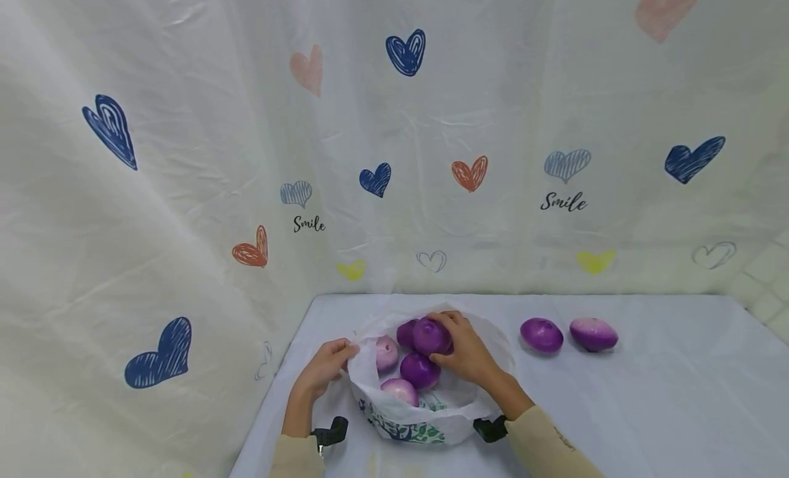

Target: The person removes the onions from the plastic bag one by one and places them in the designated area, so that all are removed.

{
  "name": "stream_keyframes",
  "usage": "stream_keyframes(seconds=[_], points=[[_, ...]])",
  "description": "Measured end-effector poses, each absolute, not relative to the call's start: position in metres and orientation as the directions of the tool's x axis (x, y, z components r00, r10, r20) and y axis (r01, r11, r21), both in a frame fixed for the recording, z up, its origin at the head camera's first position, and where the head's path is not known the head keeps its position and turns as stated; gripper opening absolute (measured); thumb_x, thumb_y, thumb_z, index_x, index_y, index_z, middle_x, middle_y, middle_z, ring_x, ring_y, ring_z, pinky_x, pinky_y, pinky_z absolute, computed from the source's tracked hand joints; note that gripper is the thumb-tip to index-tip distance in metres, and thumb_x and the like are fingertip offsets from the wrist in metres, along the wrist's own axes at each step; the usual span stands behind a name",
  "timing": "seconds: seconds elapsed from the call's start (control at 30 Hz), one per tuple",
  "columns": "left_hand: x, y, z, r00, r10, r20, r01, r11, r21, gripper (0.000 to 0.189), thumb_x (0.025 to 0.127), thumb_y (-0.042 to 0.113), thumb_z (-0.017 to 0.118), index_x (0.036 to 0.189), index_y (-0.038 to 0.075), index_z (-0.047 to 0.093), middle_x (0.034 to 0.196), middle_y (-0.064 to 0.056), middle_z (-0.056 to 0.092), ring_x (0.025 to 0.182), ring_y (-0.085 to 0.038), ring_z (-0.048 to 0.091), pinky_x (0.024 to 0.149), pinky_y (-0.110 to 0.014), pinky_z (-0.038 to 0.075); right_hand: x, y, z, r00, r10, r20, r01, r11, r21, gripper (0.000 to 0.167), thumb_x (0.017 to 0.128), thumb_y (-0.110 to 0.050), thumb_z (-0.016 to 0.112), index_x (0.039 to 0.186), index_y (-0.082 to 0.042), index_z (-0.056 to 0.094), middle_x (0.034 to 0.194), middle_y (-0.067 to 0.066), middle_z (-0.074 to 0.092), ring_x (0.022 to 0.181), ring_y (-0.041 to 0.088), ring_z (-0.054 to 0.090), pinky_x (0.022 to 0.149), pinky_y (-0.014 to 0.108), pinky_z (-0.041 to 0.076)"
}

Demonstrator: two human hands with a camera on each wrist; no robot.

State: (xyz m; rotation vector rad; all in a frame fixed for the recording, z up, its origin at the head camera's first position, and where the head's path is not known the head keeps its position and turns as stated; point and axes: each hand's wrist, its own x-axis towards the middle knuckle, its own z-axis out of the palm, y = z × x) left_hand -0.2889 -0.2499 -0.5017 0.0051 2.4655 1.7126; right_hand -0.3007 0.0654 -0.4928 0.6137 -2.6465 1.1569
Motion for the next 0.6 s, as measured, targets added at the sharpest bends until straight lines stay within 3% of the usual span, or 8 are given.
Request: stream_keyframes(seconds=[0.27, 0.6], points=[[-0.289, -0.249, -0.501, -0.990, 0.089, -0.113, -0.075, 0.350, 0.934, 0.029, 0.102, 0.034, 0.062, 0.090, 0.008, 0.062, 0.077, 0.001, 0.055, 0.079, -0.018, 0.054, 0.075, -0.040, 0.040, -0.286, 0.084, -0.481, -0.831, -0.350, 0.433, -0.557, 0.521, -0.647, 0.075, 0.078, -0.009, 0.088, 0.144, -0.018, 0.055, 0.136, 0.012, 0.053, 0.123, 0.034, 0.060, 0.102, 0.054, 0.051], [-0.288, -0.249, -0.502, -0.989, 0.083, -0.119, -0.083, 0.350, 0.933, 0.028, 0.102, 0.032, 0.061, 0.088, 0.008, 0.061, 0.076, 0.002, 0.055, 0.076, -0.017, 0.054, 0.073, -0.037, 0.040, -0.271, 0.114, -0.475, -0.789, -0.379, 0.483, -0.614, 0.482, -0.625, 0.077, 0.079, -0.015, 0.088, 0.146, -0.025, 0.053, 0.139, 0.005, 0.052, 0.116, 0.021, 0.061, 0.091, 0.033, 0.055]])
